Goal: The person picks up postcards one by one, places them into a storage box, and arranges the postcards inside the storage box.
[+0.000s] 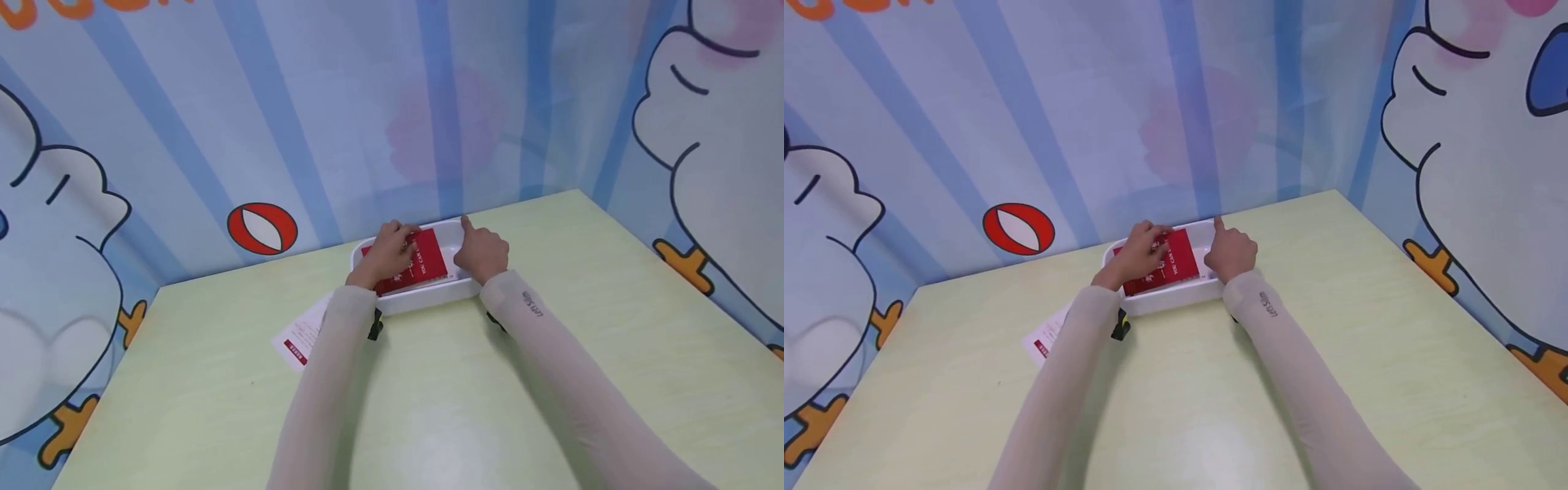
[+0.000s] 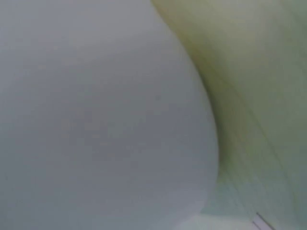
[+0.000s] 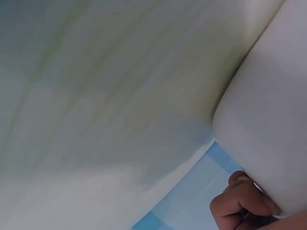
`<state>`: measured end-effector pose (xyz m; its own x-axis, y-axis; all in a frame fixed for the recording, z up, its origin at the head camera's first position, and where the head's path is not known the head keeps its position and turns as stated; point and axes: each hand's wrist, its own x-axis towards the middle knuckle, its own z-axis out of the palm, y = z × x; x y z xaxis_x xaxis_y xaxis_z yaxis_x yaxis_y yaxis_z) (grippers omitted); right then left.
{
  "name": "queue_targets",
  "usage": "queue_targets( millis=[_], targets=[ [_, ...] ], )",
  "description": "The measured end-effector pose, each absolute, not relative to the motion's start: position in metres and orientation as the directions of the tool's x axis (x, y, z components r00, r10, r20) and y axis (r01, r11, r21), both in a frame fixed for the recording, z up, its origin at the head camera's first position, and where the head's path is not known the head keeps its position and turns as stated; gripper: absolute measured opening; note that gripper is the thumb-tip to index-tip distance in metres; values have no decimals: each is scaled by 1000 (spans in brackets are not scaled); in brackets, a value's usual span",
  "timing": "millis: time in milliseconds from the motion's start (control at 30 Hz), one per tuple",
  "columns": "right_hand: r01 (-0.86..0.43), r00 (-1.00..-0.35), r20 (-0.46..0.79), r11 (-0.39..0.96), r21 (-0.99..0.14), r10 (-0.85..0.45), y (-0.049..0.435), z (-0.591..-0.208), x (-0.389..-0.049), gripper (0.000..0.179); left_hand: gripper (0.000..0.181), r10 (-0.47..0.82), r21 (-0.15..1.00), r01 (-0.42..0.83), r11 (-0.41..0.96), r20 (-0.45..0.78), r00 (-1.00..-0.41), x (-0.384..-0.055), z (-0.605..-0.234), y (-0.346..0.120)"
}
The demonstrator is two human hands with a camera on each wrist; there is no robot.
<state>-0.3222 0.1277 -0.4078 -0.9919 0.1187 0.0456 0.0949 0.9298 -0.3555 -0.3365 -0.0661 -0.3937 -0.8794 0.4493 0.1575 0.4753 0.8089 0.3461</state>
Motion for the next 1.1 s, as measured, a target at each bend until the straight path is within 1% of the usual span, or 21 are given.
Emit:
queue_targets(
  millis=[167,267,433,567,733,900,1100],
  targets=[
    [80,-993,48,933,-352,103,127,-408,-321,92,59,439,348,453,821,124,-890,-338,-398,-65],
    [80,-994,46,931,-356,103,126,-409,-319,93,72,419,349,429,833,107,-901,-337,-401,-63],
    [74,-994,47,930,-361,98,128,-407,-319,90,92,424,298,433,850,98,-900,-337,-404,-61],
    [73,-994,49,929,-363,98,128,-406,-320,89,100,459,259,467,846,94,-883,-337,-404,-60],
    [75,-994,44,927,-366,98,128,-405,-321,87,106,471,246,476,844,83,-878,-336,-406,-60],
    [77,-994,41,928,-365,98,129,-406,-324,85,105,484,240,488,839,81,-871,-338,-408,-62],
    [89,-994,26,924,-373,106,128,-406,-323,89,99,487,302,481,823,60,-871,-340,-412,-66]
  ],
)
